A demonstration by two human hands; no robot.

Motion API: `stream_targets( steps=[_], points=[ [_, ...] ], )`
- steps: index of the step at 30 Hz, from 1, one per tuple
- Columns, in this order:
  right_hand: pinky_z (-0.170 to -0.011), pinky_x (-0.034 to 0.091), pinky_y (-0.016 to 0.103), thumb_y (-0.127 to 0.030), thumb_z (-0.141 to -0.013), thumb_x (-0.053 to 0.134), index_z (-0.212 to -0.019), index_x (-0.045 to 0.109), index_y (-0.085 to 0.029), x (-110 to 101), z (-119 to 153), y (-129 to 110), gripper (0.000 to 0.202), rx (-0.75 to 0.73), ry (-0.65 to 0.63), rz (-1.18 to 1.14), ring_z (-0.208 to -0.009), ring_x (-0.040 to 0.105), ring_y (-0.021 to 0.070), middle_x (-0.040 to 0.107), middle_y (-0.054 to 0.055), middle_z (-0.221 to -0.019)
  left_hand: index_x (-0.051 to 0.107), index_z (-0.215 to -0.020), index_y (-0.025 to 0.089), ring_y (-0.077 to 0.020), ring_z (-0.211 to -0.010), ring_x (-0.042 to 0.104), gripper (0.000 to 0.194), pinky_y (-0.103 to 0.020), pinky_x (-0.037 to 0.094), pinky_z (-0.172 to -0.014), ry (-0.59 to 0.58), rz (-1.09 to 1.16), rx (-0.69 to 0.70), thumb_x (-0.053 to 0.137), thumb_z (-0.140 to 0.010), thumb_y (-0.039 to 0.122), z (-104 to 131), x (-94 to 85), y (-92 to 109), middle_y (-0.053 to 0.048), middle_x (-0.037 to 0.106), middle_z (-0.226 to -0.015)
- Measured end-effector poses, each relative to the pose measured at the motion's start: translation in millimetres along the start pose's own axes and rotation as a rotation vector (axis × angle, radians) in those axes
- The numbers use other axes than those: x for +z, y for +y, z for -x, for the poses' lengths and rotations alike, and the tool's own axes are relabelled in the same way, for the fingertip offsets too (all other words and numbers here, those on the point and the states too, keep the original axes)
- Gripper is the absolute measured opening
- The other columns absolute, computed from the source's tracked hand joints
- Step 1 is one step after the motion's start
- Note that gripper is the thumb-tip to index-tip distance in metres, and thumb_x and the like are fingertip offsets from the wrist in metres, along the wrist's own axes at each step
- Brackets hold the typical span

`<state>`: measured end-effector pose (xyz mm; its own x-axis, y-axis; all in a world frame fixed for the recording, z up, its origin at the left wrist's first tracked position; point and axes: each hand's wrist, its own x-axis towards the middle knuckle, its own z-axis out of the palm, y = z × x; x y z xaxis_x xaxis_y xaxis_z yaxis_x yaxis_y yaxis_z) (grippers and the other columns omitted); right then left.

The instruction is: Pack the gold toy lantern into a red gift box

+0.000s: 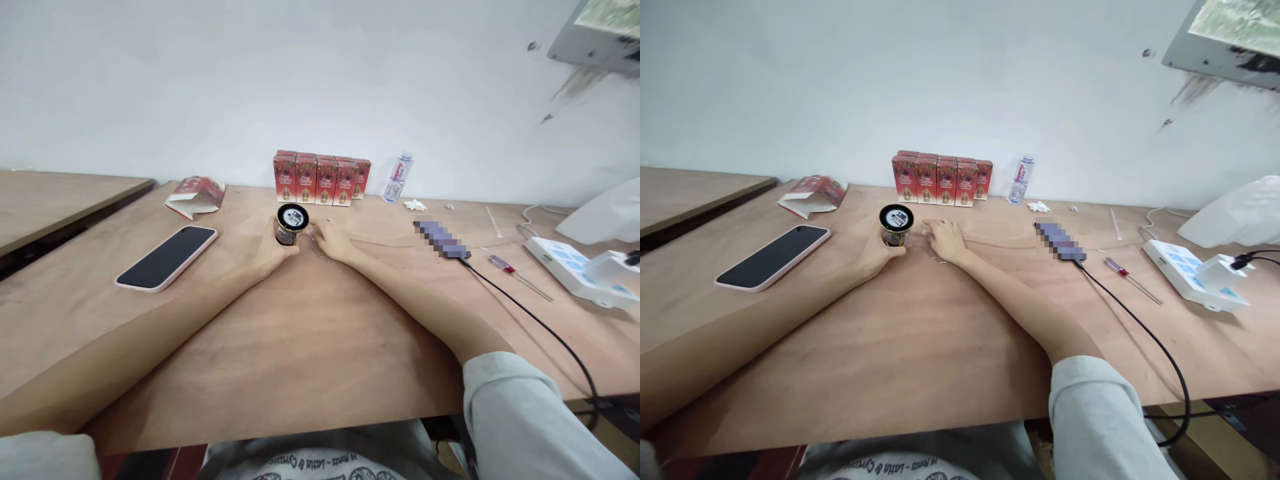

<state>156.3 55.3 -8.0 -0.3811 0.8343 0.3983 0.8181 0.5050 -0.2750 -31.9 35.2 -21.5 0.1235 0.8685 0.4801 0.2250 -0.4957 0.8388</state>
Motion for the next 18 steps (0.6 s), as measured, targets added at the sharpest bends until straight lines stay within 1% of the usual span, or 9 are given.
stream_targets(
  steps=[2,4,7,10,12,14,15,18],
  points=[
    [-0.097,0.041,0.043,-0.020,-0.096,0.044,-0.119,0.064,-0.015,2.9,-3.8,0.1,0.030,-0.006,-0.038,0.039,-0.113,0.056,0.0279,0.068,0.014,-0.120,0.048,-0.112,0.019,-0.0296,-0.116,0.058,0.060,-0.051,0.049,-0.100,-0.003,0.038,-0.028,0.069,-0.055,0.022,0.3,1.6,2.5,-0.008,0.061,-0.118],
    [-0.095,0.042,0.042,-0.019,-0.095,0.046,-0.111,0.067,-0.014,4.9,-3.8,1.9,0.026,-0.004,-0.046,0.062,-0.109,0.057,0.0279,0.068,0.015,-0.114,0.048,-0.111,0.019,-0.0301,-0.116,0.058,0.061,-0.052,0.049,-0.100,-0.013,0.044,-0.037,0.068,-0.054,0.021,0.7,2.1,5.7,-0.008,0.061,-0.117],
    [-0.092,0.043,0.038,-0.017,-0.091,0.053,-0.107,0.066,-0.011,6.3,0.0,6.4,0.022,0.009,0.012,0.009,-0.104,0.057,0.0255,0.065,0.015,-0.110,0.049,-0.112,0.018,-0.0306,-0.118,0.059,0.062,-0.051,0.047,-0.103,-0.054,-0.016,-0.014,0.068,-0.054,0.019,2.0,1.8,9.8,-0.009,0.062,-0.118],
    [-0.087,0.046,0.034,-0.012,-0.087,0.053,-0.098,0.065,-0.013,5.1,6.6,10.7,0.017,0.007,0.128,-0.151,-0.094,0.058,0.0199,0.065,0.010,-0.102,0.047,-0.118,0.019,-0.0304,-0.124,0.056,0.067,-0.047,0.046,-0.106,-0.106,-0.062,0.057,0.066,-0.053,0.016,3.8,2.1,12.1,-0.009,0.060,-0.124],
    [-0.082,0.048,0.033,-0.014,-0.086,0.055,-0.088,0.065,-0.015,2.5,12.8,12.5,0.011,0.020,0.223,-0.287,-0.083,0.059,0.0170,0.066,0.007,-0.092,0.046,-0.121,0.021,-0.0306,-0.127,0.054,0.070,-0.047,0.046,-0.107,-0.149,-0.048,0.084,0.065,-0.054,0.015,5.2,2.6,13.1,-0.008,0.059,-0.128],
    [-0.078,0.050,0.032,-0.023,-0.086,0.060,-0.082,0.065,-0.017,-0.8,21.4,13.6,0.009,0.067,0.340,-0.430,-0.076,0.060,0.0156,0.067,0.004,-0.084,0.045,-0.123,0.020,-0.0311,-0.128,0.053,0.071,-0.049,0.045,-0.107,-0.187,-0.024,0.076,0.065,-0.055,0.015,6.0,2.9,14.1,-0.009,0.058,-0.130],
    [-0.077,0.051,0.033,-0.029,-0.085,0.063,-0.081,0.066,-0.018,-2.6,26.7,13.7,0.012,0.097,0.401,-0.503,-0.075,0.061,0.0156,0.067,0.004,-0.083,0.045,-0.124,0.020,-0.0314,-0.127,0.053,0.071,-0.049,0.045,-0.108,-0.200,-0.015,0.070,0.065,-0.055,0.015,6.2,2.7,14.5,-0.009,0.058,-0.130],
    [-0.082,0.054,0.035,-0.043,-0.083,0.067,-0.088,0.069,-0.020,-8.0,47.0,11.8,0.023,0.150,0.530,-0.730,-0.082,0.067,0.0172,0.072,0.005,-0.088,0.045,-0.126,0.019,-0.0322,-0.128,0.053,0.073,-0.052,0.043,-0.109,-0.245,-0.014,0.068,0.065,-0.056,0.017,5.5,1.3,14.9,-0.011,0.057,-0.132]
  ],
)
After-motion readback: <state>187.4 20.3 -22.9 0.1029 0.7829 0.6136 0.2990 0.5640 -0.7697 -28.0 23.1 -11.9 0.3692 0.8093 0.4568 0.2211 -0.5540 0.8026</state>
